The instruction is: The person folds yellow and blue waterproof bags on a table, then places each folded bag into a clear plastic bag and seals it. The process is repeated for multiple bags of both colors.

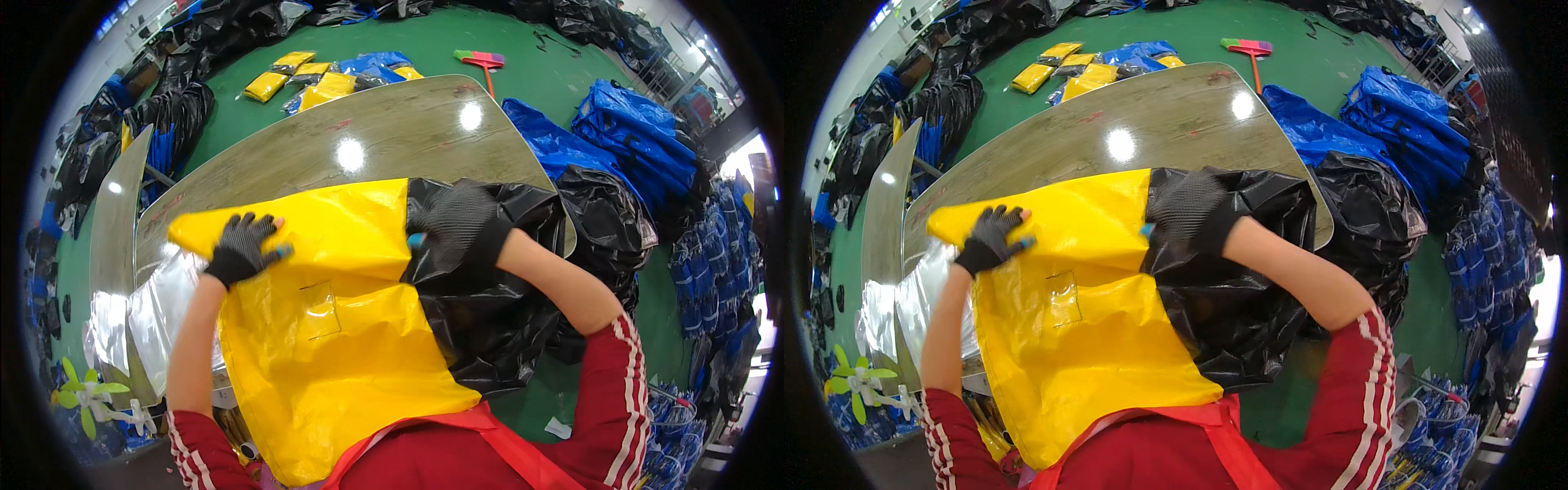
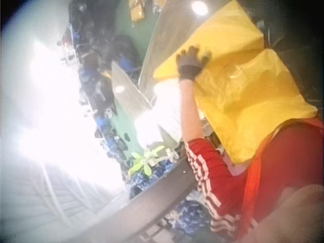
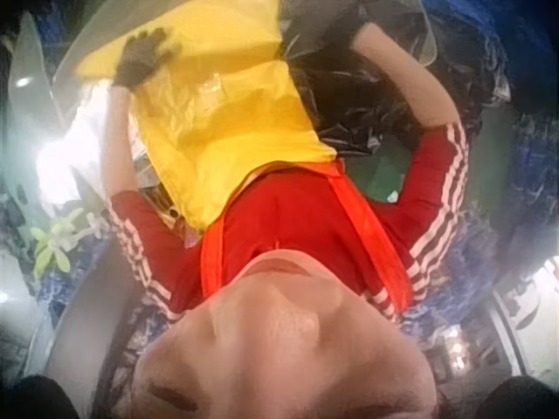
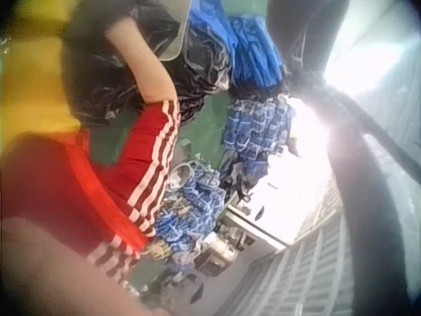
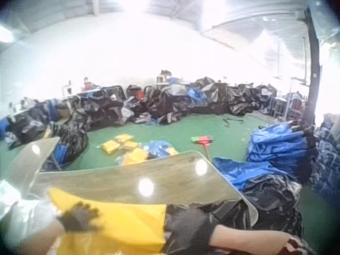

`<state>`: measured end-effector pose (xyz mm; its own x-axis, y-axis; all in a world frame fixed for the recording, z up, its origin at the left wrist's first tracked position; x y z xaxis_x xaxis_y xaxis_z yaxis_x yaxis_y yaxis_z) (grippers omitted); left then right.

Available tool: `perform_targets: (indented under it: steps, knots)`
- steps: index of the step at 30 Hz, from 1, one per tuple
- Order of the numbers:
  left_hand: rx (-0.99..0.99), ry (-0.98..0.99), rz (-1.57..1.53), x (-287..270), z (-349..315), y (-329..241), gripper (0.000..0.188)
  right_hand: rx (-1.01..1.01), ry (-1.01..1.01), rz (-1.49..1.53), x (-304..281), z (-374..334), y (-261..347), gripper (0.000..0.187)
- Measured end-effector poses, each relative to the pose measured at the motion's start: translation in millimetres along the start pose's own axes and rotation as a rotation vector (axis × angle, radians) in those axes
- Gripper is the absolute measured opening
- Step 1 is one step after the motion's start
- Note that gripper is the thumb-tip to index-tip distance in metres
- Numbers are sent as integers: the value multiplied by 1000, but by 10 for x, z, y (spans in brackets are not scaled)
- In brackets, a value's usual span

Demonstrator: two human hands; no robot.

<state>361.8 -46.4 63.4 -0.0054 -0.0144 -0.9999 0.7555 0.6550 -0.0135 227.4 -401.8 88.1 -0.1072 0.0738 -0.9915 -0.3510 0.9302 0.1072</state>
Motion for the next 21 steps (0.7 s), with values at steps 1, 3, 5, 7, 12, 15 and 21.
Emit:
perform_targets:
  steps: [1, 3, 5, 7, 12, 15, 21]
  knots:
    - [-93, 26, 66, 267, -116, -131, 70, 85, -87, -53, -21, -58, -212, 46]
    - [-122, -91, 136, 684, -409, -350, 82, 284, -294, -244, 66, -354, -418, 62]
    - [-110, -241, 147, 817, -577, -381, 84, 288, -250, -310, 319, -510, -537, 65]
    - [-96, -165, 104, 793, -558, -350, 75, 297, -213, -203, 540, -551, -723, 65]
    - [-197, -136, -256, 344, 69, -890, 53, 347, -344, 354, 619, -602, -1406, 60]
    - [208, -335, -405, 276, 217, -1818, 63, 786, -695, 114, 320, -1008, -1705, 71]
    - [146, -439, -452, 354, 539, -2182, 88, 340, -842, 158, -254, -428, -1435, 22]
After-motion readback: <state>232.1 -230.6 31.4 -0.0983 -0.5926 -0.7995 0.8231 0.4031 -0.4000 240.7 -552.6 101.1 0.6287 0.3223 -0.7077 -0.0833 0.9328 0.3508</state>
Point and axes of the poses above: each hand's wrist, its own z-axis towards the middle knuckle, its own x-axis out of the palm, y = z × x, the point moved 5 cm from there along z, towards the middle knuckle, and after that the axes turned 8 degrees about -y, right-handed, at the moved point
